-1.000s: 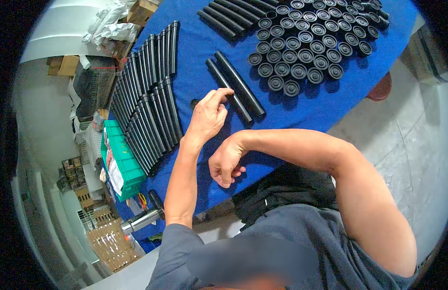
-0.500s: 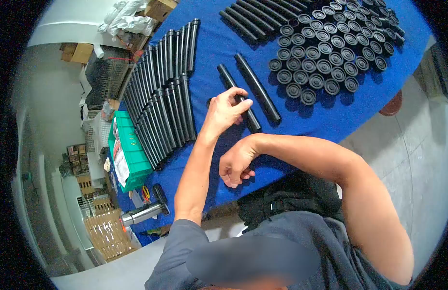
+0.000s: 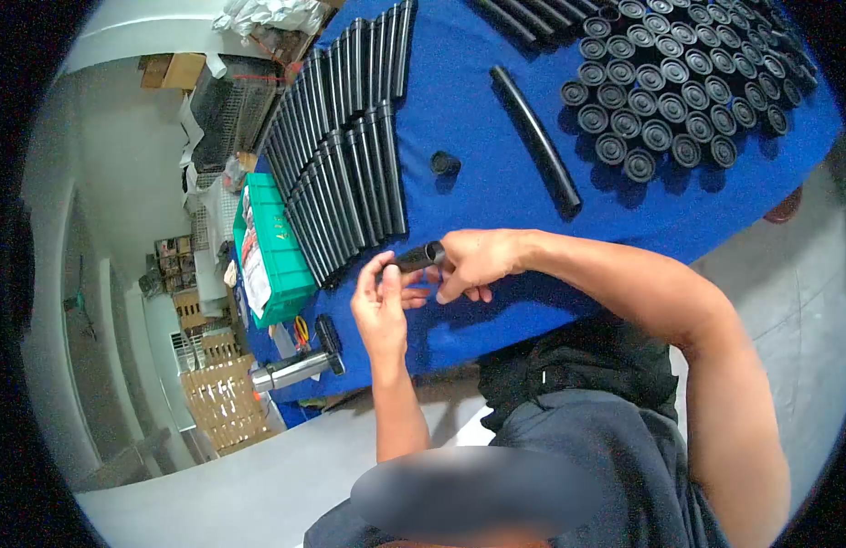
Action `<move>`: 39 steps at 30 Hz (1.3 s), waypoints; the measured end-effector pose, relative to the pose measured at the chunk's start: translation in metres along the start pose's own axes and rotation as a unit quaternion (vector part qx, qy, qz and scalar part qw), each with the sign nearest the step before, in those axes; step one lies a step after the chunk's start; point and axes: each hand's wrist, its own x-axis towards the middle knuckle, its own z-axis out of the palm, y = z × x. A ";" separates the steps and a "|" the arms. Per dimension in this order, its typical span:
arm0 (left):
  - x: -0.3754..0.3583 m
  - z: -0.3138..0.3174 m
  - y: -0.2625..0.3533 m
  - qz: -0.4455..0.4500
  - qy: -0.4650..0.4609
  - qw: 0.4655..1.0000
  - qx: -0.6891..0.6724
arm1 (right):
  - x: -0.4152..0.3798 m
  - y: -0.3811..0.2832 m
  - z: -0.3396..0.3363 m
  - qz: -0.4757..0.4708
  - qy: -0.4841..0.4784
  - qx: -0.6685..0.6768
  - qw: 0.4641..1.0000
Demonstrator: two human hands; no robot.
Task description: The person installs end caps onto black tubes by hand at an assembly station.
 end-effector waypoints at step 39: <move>-0.003 -0.022 -0.027 0.136 -0.123 0.947 0.264 | -0.002 -0.001 -0.006 -0.187 0.054 -0.081 0.978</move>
